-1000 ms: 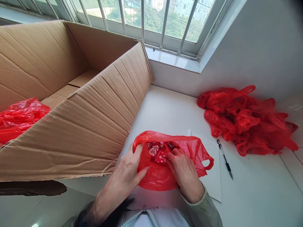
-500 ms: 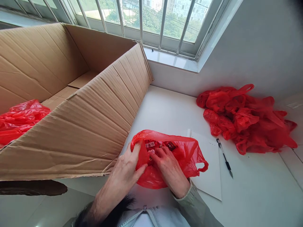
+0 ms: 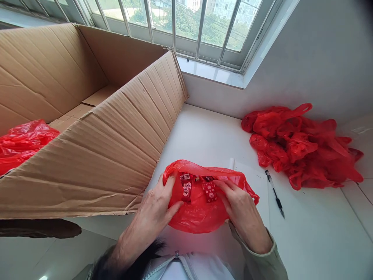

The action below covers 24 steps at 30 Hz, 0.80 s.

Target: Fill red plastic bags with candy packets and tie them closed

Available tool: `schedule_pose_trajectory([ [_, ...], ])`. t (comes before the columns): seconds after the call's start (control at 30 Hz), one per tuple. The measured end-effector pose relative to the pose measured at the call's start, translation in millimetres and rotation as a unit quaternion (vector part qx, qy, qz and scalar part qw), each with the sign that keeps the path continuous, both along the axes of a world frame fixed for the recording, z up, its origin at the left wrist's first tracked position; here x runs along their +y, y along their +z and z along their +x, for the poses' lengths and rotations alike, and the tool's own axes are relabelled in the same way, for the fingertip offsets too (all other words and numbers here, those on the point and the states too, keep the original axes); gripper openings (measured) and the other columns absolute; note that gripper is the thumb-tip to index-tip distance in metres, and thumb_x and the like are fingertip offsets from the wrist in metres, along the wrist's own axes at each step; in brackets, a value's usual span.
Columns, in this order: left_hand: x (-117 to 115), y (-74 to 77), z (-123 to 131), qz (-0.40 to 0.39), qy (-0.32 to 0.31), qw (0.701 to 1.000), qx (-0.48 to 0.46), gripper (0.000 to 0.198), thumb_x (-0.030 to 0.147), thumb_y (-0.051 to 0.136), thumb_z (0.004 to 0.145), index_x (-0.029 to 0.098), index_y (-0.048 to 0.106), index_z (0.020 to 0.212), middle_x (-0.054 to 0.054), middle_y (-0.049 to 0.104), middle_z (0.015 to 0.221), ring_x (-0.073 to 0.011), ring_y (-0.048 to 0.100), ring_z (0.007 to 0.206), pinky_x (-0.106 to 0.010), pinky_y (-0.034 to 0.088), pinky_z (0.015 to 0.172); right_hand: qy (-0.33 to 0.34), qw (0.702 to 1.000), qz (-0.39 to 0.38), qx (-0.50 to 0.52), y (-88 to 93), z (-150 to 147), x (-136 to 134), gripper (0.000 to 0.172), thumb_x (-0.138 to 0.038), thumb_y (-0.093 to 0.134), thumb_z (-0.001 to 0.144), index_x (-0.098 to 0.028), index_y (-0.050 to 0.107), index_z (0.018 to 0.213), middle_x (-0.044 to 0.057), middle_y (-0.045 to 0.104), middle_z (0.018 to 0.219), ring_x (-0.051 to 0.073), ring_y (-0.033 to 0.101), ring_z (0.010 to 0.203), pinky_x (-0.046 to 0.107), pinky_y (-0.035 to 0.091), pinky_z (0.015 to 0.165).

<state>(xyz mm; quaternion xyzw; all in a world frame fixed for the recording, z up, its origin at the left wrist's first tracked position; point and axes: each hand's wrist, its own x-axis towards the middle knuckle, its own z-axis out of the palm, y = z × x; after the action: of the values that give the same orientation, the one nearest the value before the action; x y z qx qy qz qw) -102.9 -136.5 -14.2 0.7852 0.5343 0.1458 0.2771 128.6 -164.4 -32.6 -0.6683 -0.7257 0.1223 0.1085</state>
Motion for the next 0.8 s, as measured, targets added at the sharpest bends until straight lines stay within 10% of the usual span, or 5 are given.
schedule_pose_trajectory([
  [0.47, 4, 6.6, 10, -0.023, 0.008, 0.999, -0.021, 0.031, 0.018, 0.054, 0.086, 0.021, 0.045, 0.116, -0.007, 0.054, 0.11, -0.0228, 0.06, 0.094, -0.037, 0.051, 0.081, -0.09, 0.989, -0.092, -0.069, -10.6, -31, 9, 0.008, -0.022, 0.056, 0.085, -0.017, 0.062, 0.088, 0.009, 0.067, 0.092, 0.026, 0.063, 0.083, 0.032, 0.042, 0.063],
  [0.8, 4, 5.6, 1, 0.005, 0.029, 0.999, -0.027, 0.035, 0.019, 0.057, 0.083, 0.02, 0.046, 0.117, -0.008, 0.054, 0.114, -0.0247, 0.058, 0.104, -0.04, 0.05, 0.089, -0.105, 0.991, -0.03, 0.075, -5.0, -32, 8, 0.025, -0.014, 0.045, 0.088, -0.02, 0.059, 0.107, 0.003, 0.066, 0.071, 0.02, 0.063, 0.063, 0.028, 0.037, 0.054],
])
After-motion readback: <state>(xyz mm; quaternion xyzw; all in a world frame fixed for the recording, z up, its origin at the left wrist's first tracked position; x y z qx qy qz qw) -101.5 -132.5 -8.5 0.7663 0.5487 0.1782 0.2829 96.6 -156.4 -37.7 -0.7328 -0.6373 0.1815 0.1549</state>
